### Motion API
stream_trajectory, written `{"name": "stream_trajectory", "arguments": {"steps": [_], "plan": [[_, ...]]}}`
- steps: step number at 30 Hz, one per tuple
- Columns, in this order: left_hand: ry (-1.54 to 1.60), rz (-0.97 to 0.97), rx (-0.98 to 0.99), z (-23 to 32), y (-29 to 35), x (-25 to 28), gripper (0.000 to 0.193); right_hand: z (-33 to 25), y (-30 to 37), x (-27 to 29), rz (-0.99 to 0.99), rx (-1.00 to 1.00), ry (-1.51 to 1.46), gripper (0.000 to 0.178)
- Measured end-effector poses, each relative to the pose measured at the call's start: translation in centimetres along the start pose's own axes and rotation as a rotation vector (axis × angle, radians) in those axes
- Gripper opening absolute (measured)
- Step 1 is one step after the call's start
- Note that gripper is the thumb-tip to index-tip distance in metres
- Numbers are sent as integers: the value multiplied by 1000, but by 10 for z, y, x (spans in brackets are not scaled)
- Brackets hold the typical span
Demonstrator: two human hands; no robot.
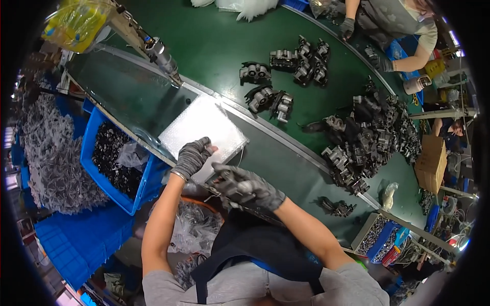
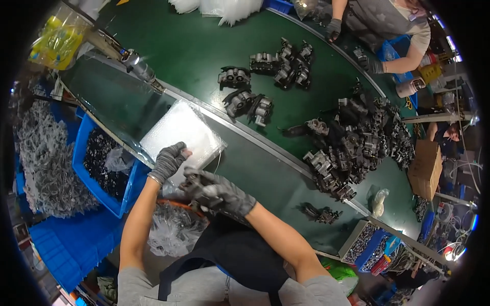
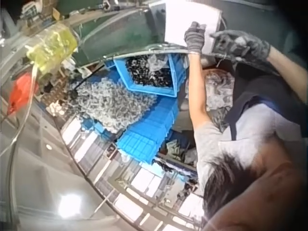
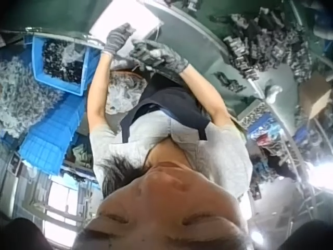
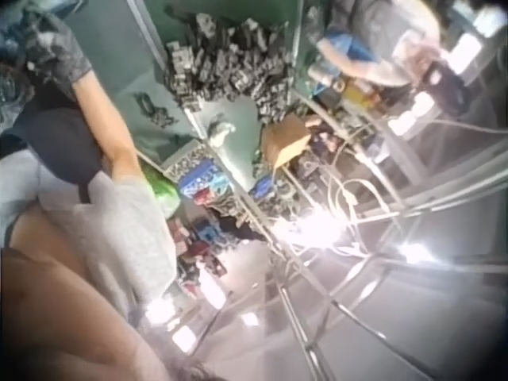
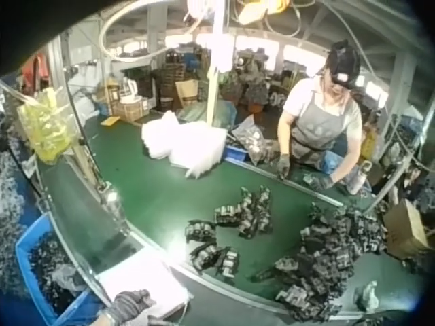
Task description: Packaging small metal components into individual plastic bags and then into a larger transport container at an assembly line workstation.
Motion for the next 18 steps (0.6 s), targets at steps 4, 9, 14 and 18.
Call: {"name": "stream_trajectory", "arguments": {"steps": [4, 9, 14, 18], "plan": [[345, 182, -362, 2, 11, 23, 11, 20, -62, 37, -37, -94, -214, 71], [273, 764, -443, 45, 70, 102, 12, -5, -67, 30, -80, 16, -68, 62], [39, 747, -624, 113, 136, 76, 6, -24, -46, -9, 150, 169, 64, 42], [285, 689, -696, 132, 147, 26, 6, -30, -16, 24, 385, 505, 179, 37]]}}
Point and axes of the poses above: each hand's wrist, its own y-axis away from the middle knuckle, its own x-axis out of the back of the hand, z = x × y, the point moved 8 cm from there along -y, towards the middle knuckle, and after that the axes turned 1 degree about y, right-handed, at the moved point
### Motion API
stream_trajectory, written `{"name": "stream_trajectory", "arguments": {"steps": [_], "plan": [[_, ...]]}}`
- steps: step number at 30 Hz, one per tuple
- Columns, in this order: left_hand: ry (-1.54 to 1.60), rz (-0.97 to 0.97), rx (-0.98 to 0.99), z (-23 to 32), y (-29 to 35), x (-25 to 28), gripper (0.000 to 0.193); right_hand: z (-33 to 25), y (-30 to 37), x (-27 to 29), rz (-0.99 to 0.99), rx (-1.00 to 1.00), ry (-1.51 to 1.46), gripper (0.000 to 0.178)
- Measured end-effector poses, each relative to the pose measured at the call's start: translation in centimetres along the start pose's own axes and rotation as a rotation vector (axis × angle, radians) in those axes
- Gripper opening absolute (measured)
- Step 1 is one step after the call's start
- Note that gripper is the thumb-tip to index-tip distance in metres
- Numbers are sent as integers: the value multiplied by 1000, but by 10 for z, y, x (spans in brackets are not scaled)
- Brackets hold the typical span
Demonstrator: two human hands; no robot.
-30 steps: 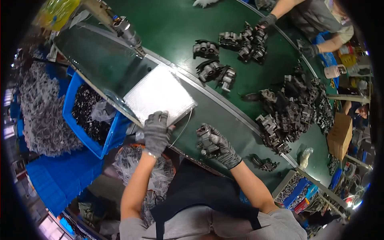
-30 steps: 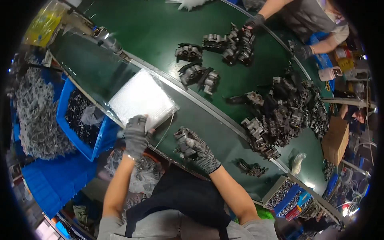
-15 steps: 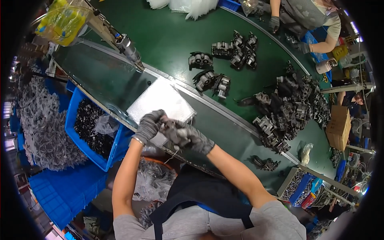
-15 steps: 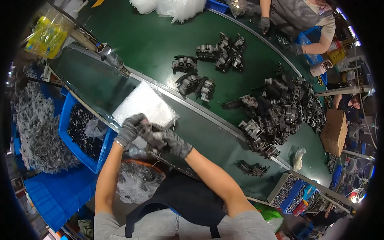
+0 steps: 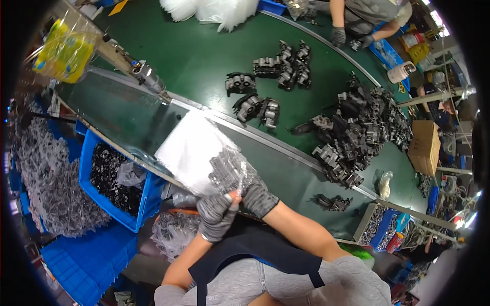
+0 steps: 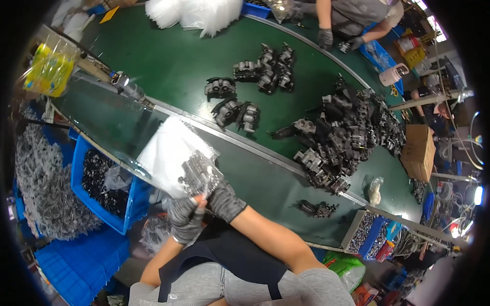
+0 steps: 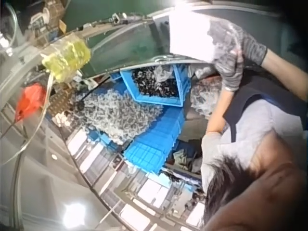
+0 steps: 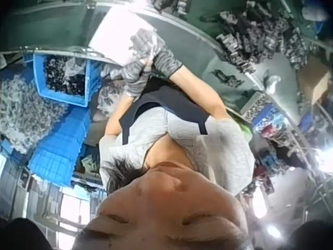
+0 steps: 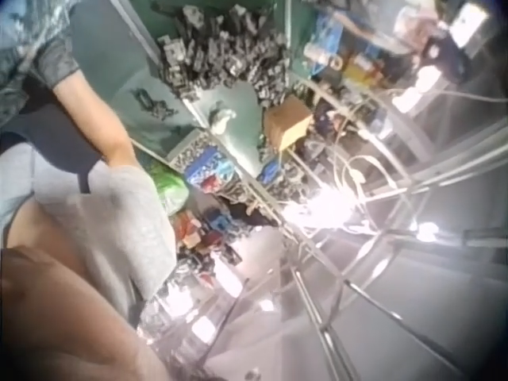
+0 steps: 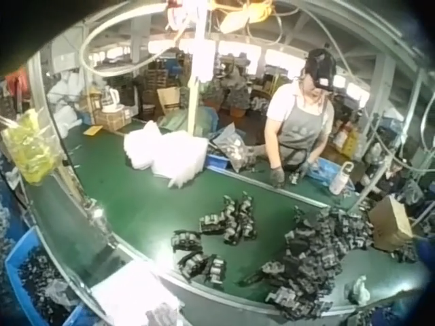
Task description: Packaging small metal components into individual plastic bags and then into a larger transport container at an assembly line workstation.
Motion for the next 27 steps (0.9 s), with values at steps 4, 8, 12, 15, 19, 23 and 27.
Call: {"name": "stream_trajectory", "arguments": {"steps": [4, 8, 12, 15, 19, 23, 27], "plan": [[155, -41, 103, 12, 9, -46, 10, -20, 40, 72, 306, 152, 271, 37], [462, -111, 295, 5, 11, -103, 15, 15, 93, 164, 761, 444, 1157, 34], [609, -228, 557, -38, 55, -142, 19, -21, 105, 123, -53, -602, 2001, 38], [630, -429, 508, -44, 81, -151, 24, -62, 109, 136, 72, -301, 1573, 46], [568, -693, 205, -20, 65, -137, 31, -140, -13, 115, 495, 161, 1545, 72], [256, -792, 180, -37, 47, -121, 37, -126, -128, 176, 841, -1, 1655, 97], [-278, -192, 240, -101, -7, -26, 44, -106, -154, 200, 830, -261, 1510, 96]]}}
Point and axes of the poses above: each hand's wrist, its own y-axis away from the middle knuckle, its own x-axis out of the back of the hand, z = x × y, the point moved 8 cm from there along -y, towards the middle knuckle, and after that the axes turned 1 degree about y, right-handed, at the moved point
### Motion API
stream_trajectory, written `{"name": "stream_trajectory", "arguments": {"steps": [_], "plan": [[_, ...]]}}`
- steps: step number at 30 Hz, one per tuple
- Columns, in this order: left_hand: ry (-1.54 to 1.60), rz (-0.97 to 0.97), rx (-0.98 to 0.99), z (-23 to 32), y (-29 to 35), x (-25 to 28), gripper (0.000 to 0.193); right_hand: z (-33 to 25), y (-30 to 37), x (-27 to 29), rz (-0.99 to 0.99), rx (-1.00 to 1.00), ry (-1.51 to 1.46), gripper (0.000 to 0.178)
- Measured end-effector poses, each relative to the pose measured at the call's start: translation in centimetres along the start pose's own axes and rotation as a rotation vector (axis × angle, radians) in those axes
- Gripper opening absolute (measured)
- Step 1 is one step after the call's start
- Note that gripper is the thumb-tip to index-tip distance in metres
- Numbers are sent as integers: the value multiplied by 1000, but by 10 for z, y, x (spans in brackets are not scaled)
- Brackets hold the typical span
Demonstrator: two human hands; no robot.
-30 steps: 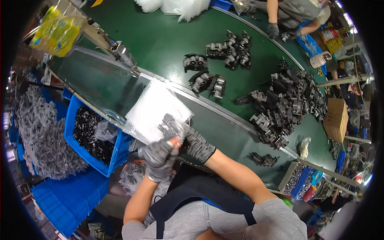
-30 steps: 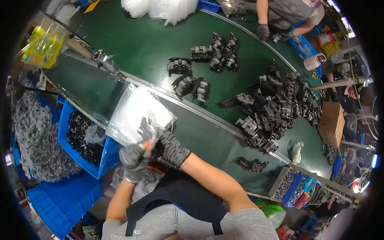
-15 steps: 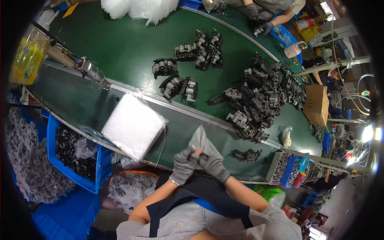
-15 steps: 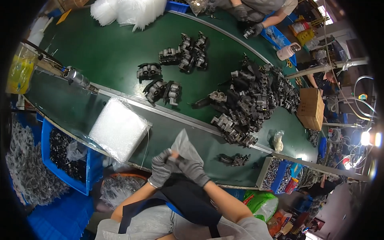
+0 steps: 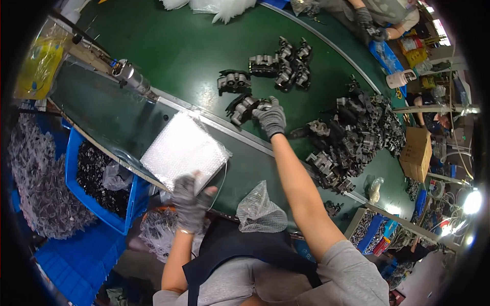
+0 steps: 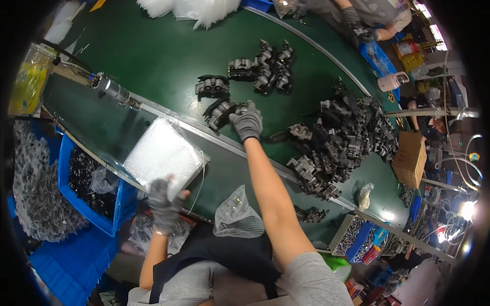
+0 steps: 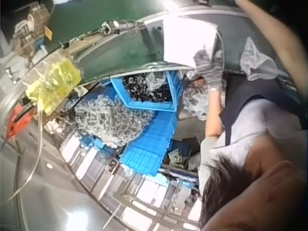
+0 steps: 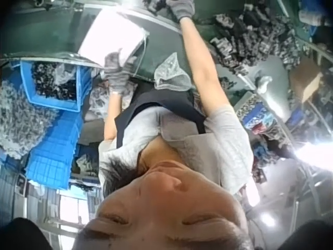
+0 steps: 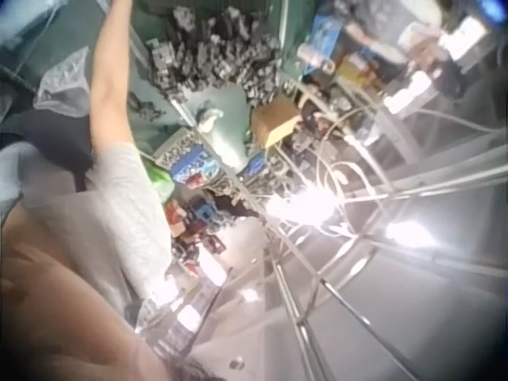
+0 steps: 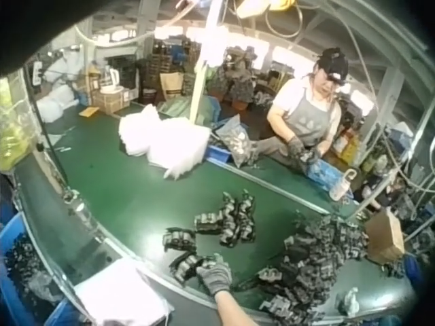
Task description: Packaging small metal components into individual plastic bags and then into a larger transport container at an assembly line workstation.
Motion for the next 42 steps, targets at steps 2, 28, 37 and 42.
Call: {"name": "stream_trajectory", "arguments": {"steps": [2, 28, 37, 42], "plan": [[-116, 75, 96, -27, -6, 19, 39, 2, -5, -5, -56, 184, -43, 91], [288, 252, 183, -33, -18, 80, 14, -89, 260, -58, -1559, 35, -1407, 69], [330, 315, -106, 75, 19, 29, 13, 11, 242, -47, -814, -327, -1771, 45], [645, 209, -19, 86, 6, -39, 12, 77, 219, 2, -204, 89, -1178, 31]]}}
Point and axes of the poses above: each hand's wrist, its own y-axis away from the middle knuckle, its own x-axis out of the back of the hand, z = x × y, the point moved 8 cm from there along -y, towards the middle knuckle, and after that the axes turned 1 degree about y, right-handed, at the moved point
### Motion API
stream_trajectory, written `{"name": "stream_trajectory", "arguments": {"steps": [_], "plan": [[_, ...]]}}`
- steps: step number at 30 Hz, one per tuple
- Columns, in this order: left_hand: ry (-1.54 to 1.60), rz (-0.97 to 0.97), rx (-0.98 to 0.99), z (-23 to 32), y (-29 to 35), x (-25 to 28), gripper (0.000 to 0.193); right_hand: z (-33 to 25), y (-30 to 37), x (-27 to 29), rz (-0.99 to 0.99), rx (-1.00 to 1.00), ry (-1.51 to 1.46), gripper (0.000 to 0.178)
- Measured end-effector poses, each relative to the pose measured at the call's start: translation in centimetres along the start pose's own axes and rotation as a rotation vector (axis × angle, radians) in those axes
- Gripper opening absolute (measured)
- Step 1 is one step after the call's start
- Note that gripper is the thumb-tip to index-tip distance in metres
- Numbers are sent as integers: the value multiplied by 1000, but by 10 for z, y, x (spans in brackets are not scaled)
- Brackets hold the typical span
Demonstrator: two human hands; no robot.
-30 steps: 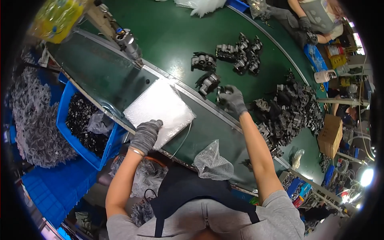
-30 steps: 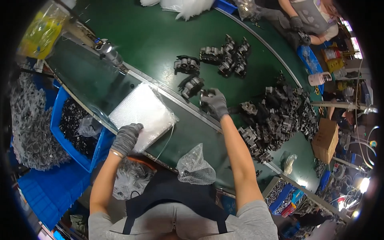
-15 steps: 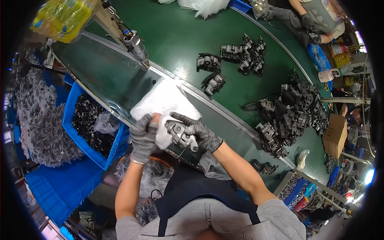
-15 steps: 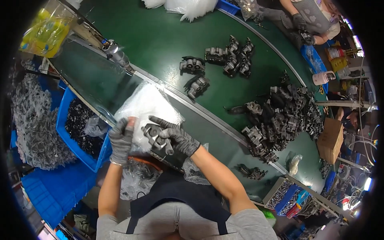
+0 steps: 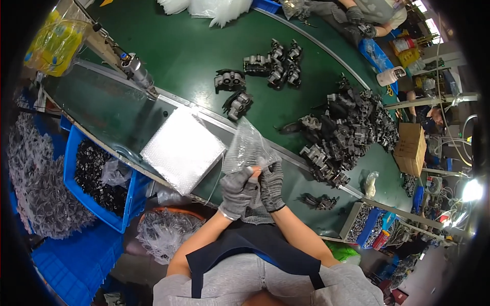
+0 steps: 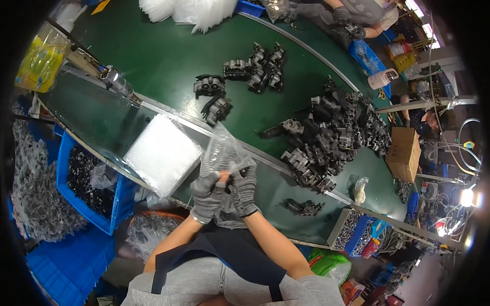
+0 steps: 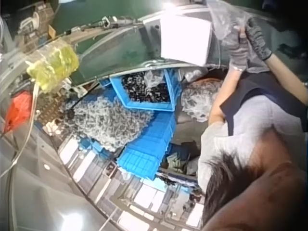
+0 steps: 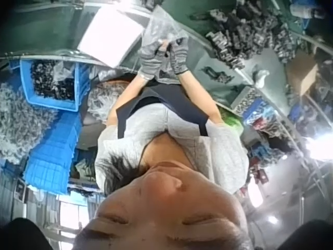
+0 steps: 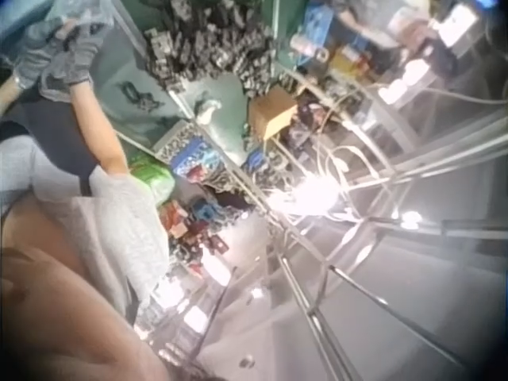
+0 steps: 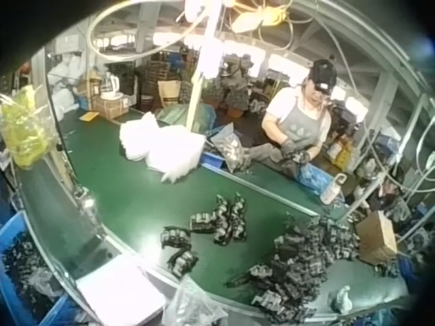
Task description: Packaging small metal components into individual plastic bags and then into a larger transport container at an assembly line workstation.
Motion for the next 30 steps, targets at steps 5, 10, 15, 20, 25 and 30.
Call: {"name": "stream_trajectory", "arguments": {"steps": [5, 10, 15, 20, 25, 30], "plan": [[-5, -226, 56, -47, 19, -28, 14, -11, -9, 40, -283, -102, 829, 36], [-145, -740, 37, -39, 36, -18, 18, -106, -70, -18, -349, 327, 1206, 61], [-180, -718, -103, -38, 34, 4, 15, -98, -181, -123, -593, 1237, 1561, 67], [-369, -665, 114, -61, 50, 37, 20, -23, -210, -175, -856, 880, 1808, 57], [-519, -112, 24, -70, 18, 97, 40, -33, -191, -116, -466, 650, 1757, 68], [-869, -245, -122, -73, -14, 101, 46, -35, -186, -64, -319, 611, 1591, 79]]}}
Point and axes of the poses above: each hand's wrist, its own y-axis away from the middle knuckle, its own x-axis out of the back of the hand, z = x × y, the point moved 8 cm from there along -y, towards the middle knuckle, and after that the axes turned 1 degree about y, right-handed, at the moved point
